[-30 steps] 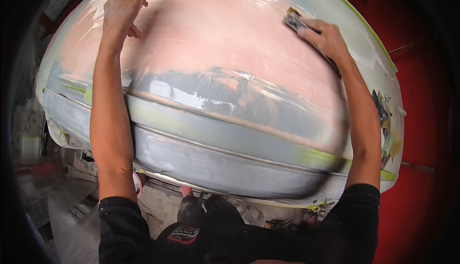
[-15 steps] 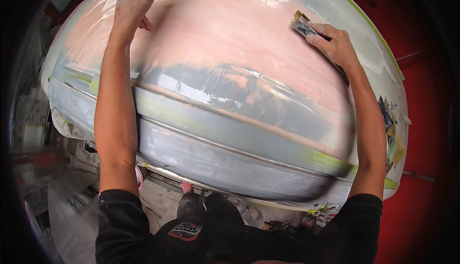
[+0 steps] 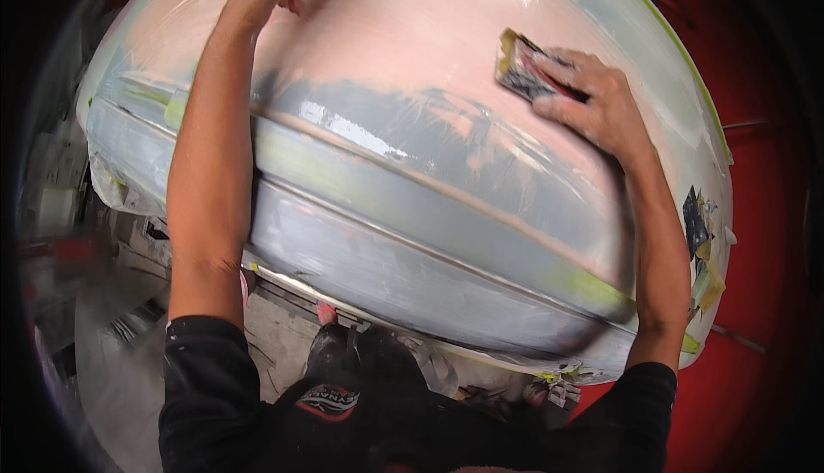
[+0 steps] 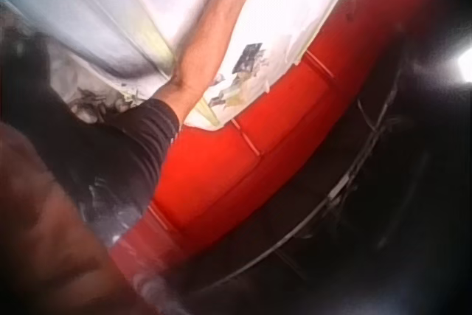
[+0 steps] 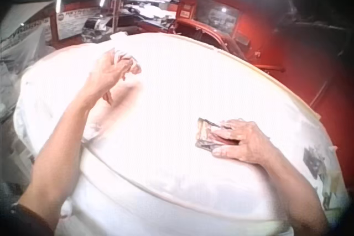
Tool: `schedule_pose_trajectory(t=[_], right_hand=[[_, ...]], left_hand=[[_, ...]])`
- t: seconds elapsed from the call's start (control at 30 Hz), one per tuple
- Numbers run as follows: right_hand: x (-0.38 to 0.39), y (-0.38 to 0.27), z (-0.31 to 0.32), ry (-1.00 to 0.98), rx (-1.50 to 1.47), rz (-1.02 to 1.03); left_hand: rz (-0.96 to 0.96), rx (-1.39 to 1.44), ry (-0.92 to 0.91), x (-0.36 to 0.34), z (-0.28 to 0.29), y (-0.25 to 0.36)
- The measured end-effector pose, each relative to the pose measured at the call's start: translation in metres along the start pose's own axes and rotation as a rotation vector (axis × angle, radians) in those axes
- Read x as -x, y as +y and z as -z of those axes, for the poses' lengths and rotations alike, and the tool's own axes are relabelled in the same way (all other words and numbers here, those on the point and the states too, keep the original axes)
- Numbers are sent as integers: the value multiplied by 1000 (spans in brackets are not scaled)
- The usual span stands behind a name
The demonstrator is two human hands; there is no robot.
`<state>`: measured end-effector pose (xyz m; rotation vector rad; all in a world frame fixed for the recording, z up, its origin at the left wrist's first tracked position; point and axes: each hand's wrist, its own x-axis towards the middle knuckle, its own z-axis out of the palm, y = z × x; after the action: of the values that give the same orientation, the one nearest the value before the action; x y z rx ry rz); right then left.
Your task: The person sands a car hood covered with a pink filler compound using a sanding block. They repeatedly wipe the surface with a pink cloth to remove dust and check the smoothness. The hood is masked with plastic and tape to protect surrounding areas.
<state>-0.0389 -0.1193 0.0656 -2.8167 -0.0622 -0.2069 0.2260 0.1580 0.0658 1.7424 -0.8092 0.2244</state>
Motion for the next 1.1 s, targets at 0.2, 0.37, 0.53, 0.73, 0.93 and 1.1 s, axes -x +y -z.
schedule_pose_trajectory(t=[0.2, 0.37, 0.53, 0.73, 0.93, 1.1], right_hand=[[88, 19, 21, -35, 112, -92], [65, 8, 11, -1, 39, -105], [-35, -30, -14, -10, -46, 107], [93, 12, 17, 15, 140, -77], [-27, -29, -24, 48, 102, 145], [-90, -32, -46, 91, 121, 248]], left_hand=[[26, -22, 1, -7, 18, -23], [259, -72, 38, 6, 2, 32], [170, -58, 8, 6, 8, 9], [127, -42, 28, -4, 15, -9], [268, 29, -18, 10, 14, 27], [22, -180, 46, -11, 12, -22]])
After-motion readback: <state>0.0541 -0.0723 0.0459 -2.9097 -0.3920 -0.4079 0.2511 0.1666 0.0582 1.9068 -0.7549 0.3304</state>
